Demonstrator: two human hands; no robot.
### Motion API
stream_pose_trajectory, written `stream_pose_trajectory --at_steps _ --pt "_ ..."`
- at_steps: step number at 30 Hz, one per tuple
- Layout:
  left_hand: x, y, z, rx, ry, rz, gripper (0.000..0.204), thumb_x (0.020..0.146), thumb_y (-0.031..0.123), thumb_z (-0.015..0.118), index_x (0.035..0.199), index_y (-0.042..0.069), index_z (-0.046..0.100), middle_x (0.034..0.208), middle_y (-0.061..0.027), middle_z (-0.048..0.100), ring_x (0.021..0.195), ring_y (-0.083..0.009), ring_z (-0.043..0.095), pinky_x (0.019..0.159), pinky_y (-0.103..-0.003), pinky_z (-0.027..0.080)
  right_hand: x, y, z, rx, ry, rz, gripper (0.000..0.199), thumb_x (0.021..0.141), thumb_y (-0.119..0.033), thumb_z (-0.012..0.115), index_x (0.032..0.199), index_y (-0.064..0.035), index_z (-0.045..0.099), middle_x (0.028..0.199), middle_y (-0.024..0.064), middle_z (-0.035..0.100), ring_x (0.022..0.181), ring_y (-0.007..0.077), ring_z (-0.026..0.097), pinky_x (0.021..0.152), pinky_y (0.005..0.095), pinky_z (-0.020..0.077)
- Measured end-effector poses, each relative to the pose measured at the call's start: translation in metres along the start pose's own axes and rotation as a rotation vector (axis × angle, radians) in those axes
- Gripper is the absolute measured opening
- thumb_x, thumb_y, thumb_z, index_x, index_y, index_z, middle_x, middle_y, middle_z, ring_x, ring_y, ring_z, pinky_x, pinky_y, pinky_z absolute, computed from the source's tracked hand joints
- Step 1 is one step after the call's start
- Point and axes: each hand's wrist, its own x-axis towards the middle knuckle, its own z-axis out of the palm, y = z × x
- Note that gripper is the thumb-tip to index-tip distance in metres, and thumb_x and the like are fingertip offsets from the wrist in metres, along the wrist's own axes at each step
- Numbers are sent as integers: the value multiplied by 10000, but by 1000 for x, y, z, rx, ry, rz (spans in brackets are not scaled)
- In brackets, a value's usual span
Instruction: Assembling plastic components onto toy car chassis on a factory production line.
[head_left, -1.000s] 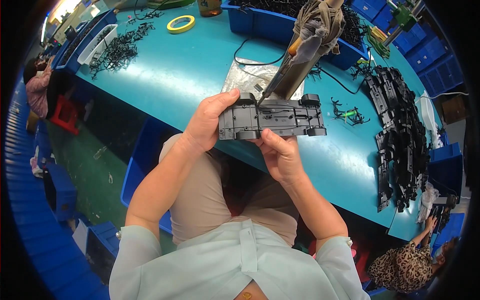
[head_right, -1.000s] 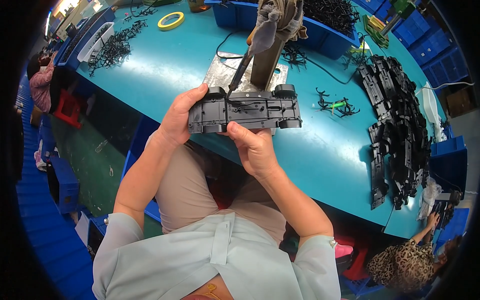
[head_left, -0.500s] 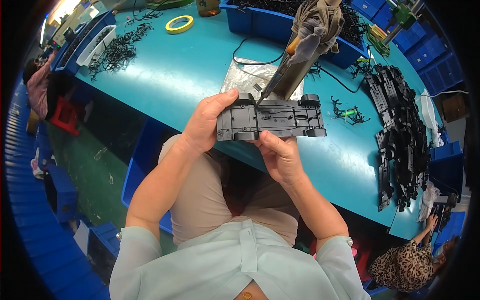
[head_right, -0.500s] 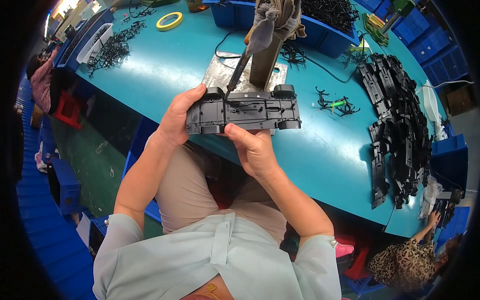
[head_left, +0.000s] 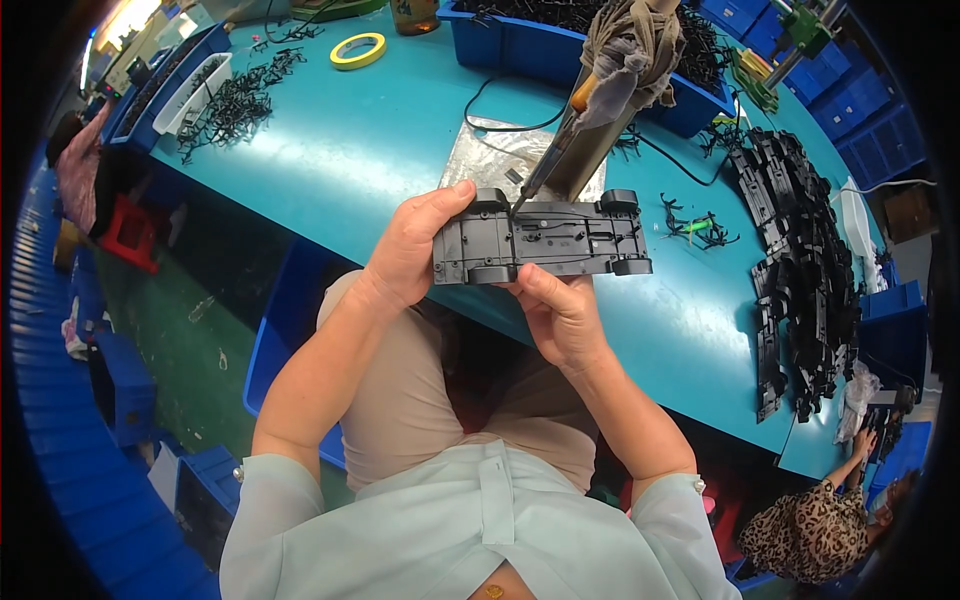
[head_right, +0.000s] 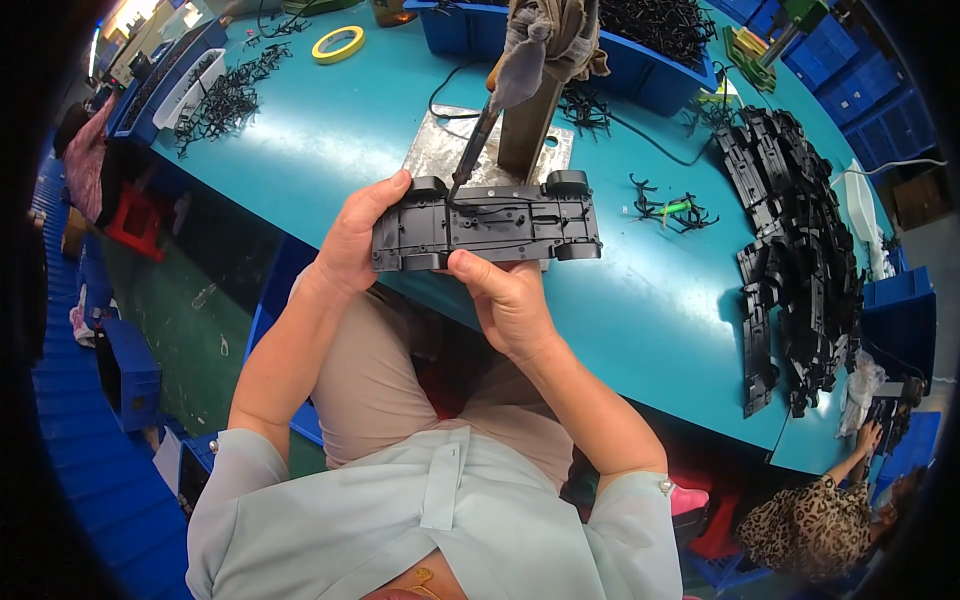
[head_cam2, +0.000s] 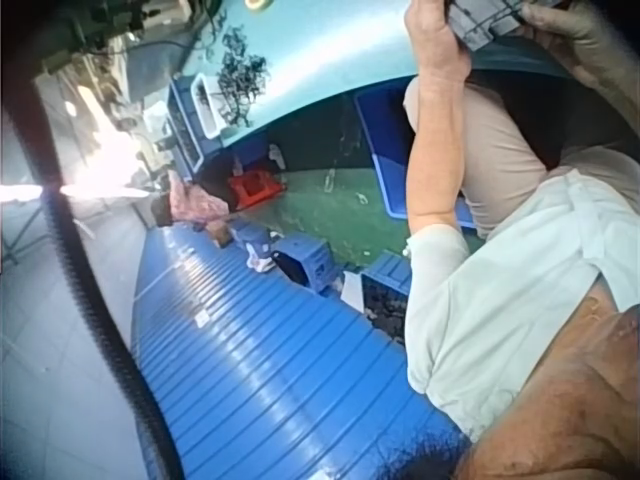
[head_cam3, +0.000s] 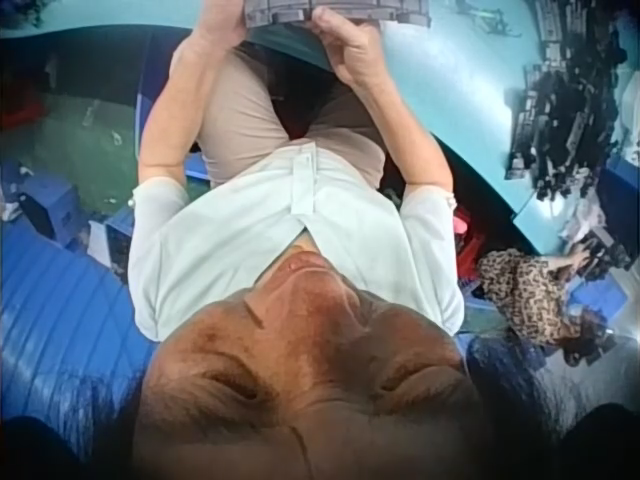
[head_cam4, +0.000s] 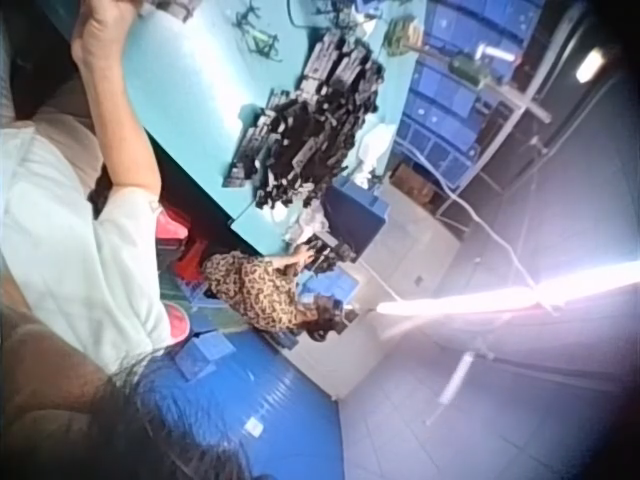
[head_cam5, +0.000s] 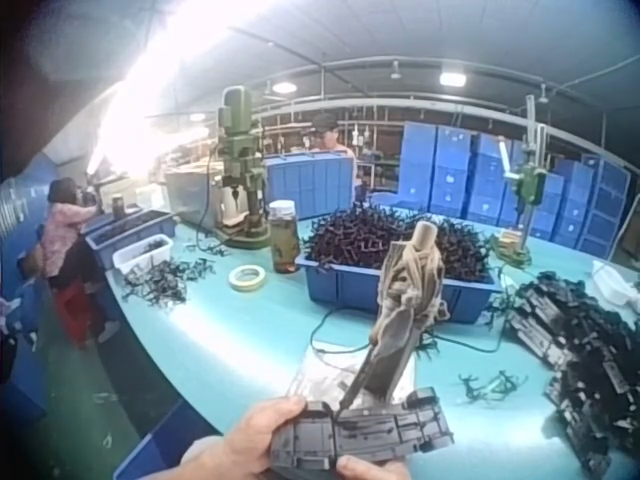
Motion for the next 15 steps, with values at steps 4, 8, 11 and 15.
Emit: stream_pose_trajectory --at_steps 4,8,11,15 --pt "-2 1 3 -9 -7 -14 407 968 295 457 1148 -56 558 1040 -151 653 874 -182 672 783 -298 559 0 1 -3 -10 0 16 439 783 -1 695 1179 1 506 1090 93 607 1002 211 603 910 385 497" --pt "-3 -1 2 -13 6 -11 405 966 297 463 1137 -56 563 1027 -149 656 855 -182 673 766 -297 561 -1 2 -3 12 12 19 456 777 3 699 1187 1 500 1095 96 604 1008 214 601 905 385 499" --pt "-2 -1 2 -16 7 -18 403 965 302 466 1127 -53 569 1010 -149 661 839 -183 675 755 -296 563 -1 2 -3 -1 19 8 464 774 1 703 1191 1 499 1099 99 602 1013 213 599 905 386 499" --pt "-2 0 1 -4 25 -19 401 965 310 470 1118 -45 576 1000 -148 664 830 -182 677 749 -295 563 2 3 -4 -12 7 2 452 776 -14 708 1182 -2 509 1084 94 610 1002 210 603 895 379 503"
